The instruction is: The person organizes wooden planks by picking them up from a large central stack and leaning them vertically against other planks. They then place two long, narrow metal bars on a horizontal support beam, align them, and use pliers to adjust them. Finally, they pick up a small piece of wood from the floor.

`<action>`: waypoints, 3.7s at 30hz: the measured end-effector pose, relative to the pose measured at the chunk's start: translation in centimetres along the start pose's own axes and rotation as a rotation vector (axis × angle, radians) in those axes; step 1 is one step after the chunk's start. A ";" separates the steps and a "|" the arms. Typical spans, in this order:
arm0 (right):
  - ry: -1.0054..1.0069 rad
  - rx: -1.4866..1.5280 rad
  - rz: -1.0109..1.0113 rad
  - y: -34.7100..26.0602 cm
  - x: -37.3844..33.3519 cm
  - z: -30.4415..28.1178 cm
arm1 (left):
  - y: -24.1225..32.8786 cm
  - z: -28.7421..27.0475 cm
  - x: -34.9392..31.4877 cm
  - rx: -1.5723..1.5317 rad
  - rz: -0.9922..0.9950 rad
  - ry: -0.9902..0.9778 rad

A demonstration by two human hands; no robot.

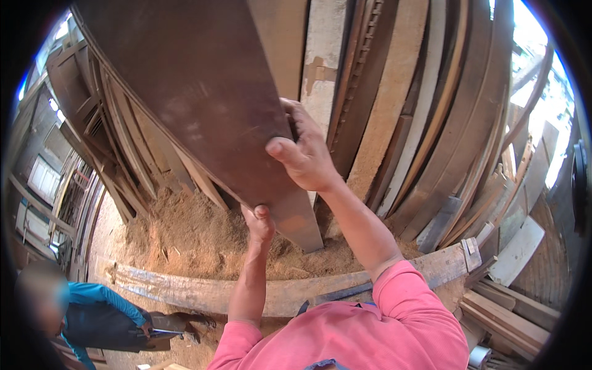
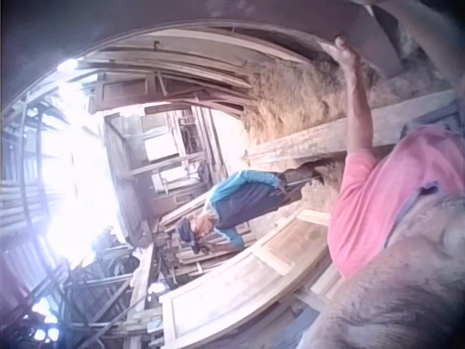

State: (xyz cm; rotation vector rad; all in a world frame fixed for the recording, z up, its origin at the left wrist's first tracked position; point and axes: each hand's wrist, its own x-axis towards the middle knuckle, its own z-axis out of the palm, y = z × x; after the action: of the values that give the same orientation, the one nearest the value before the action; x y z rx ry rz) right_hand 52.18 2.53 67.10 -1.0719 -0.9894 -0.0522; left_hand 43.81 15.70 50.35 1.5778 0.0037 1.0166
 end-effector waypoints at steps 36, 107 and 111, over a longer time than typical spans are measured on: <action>-0.412 -0.879 1.158 13.6 -31.8 -23.6 | -7.8 8.7 8.6 0.238 0.118 0.091; 0.608 -0.551 0.272 1.8 -12.0 -33.9 | -13.2 16.3 15.7 0.850 -0.081 0.067; 0.582 -0.610 0.297 0.3 -11.7 -32.0 | -5.7 15.6 12.2 0.885 0.139 0.090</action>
State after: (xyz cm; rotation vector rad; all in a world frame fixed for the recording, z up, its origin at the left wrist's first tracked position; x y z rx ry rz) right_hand 66.18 -26.13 55.15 -1.6291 -0.2732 -0.4202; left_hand 63.56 11.24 54.23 2.3439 0.4676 1.2827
